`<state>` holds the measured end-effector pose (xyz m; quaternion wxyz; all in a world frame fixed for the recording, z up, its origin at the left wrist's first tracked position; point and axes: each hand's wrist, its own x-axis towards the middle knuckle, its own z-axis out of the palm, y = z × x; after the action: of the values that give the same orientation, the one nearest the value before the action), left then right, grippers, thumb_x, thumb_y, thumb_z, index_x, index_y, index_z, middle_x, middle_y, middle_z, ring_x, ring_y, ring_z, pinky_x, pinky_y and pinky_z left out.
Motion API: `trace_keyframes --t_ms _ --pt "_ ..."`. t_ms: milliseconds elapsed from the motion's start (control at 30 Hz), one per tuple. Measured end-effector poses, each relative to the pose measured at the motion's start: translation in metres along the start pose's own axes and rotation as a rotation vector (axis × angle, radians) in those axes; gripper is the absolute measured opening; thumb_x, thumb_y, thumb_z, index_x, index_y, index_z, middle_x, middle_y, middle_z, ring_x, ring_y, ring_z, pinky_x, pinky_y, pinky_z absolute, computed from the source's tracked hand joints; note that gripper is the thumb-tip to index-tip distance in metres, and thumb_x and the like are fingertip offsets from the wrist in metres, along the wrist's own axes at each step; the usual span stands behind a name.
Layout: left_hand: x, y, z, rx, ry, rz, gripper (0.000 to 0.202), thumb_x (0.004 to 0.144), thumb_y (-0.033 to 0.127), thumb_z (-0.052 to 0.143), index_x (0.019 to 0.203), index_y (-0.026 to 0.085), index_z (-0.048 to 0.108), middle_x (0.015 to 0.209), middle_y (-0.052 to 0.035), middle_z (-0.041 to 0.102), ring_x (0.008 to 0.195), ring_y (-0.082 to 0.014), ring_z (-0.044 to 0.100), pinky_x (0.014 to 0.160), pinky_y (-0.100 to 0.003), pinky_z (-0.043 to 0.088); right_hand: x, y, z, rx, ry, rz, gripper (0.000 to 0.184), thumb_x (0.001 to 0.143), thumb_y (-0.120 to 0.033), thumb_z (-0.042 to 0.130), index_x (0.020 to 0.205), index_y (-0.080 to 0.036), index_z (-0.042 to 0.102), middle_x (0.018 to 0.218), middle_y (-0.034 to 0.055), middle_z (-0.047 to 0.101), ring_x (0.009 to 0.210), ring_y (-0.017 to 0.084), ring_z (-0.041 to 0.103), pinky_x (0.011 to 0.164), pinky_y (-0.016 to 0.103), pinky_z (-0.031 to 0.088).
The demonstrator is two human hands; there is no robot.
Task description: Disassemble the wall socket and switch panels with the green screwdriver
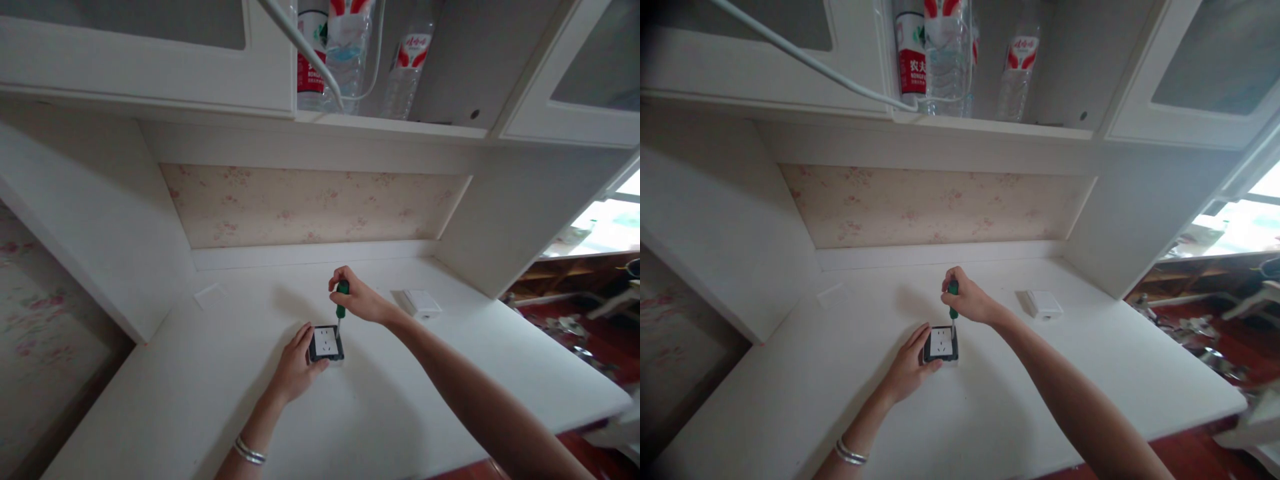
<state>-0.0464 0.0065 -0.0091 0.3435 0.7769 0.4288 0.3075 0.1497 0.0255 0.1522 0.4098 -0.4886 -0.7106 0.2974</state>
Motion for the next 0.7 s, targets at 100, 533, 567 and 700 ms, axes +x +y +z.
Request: trace_keyframes --t_ms 100,533,567,700 --pt "-0.001 0.000 -0.001 0.007 -0.005 0.006 0.073 0.074 0.040 0.064 0.139 0.019 0.038 0.148 -0.0068 0.029 0.135 -0.0264 0.029 0.111 -0.038 0.024 -0.001 0.000 -0.005 0.053 -0.074 0.005 0.024 0.073 -0.018 0.057 0.094 -0.022 0.047 0.076 -0.0044 0.050 0.060 0.009 0.046 0.055 0.022 0.038" --pt "0.001 -0.001 0.001 -0.001 0.028 0.028 0.071 0.073 0.038 0.066 0.137 0.019 0.040 0.146 -0.0079 0.033 0.132 -0.0266 0.034 0.111 -0.039 0.026 0.017 -0.045 -0.042 -0.923 -0.245 0.123 0.027 0.064 -0.047 0.068 0.067 -0.021 0.065 0.060 0.0072 0.062 0.060 0.022 0.056 0.055 0.029 0.030" --pt "0.001 -0.001 0.001 -0.001 0.028 0.029 0.072 0.073 0.037 0.066 0.137 0.019 0.040 0.146 -0.0079 0.033 0.132 -0.0265 0.034 0.111 -0.039 0.026 0.018 -0.048 -0.043 -0.957 -0.312 0.113 0.025 0.067 -0.045 0.066 0.070 -0.020 0.066 0.064 0.0083 0.064 0.062 0.022 0.058 0.055 0.029 0.031" --pt "0.002 -0.002 0.001 0.003 0.025 0.034 0.073 0.073 0.037 0.066 0.137 0.017 0.040 0.147 -0.0079 0.032 0.133 -0.0258 0.033 0.111 -0.036 0.025 0.021 -0.056 -0.043 -0.992 -0.589 -0.003 0.026 0.072 -0.035 0.059 0.095 -0.021 0.065 0.086 0.0084 0.069 0.077 0.023 0.062 0.058 0.027 0.035"
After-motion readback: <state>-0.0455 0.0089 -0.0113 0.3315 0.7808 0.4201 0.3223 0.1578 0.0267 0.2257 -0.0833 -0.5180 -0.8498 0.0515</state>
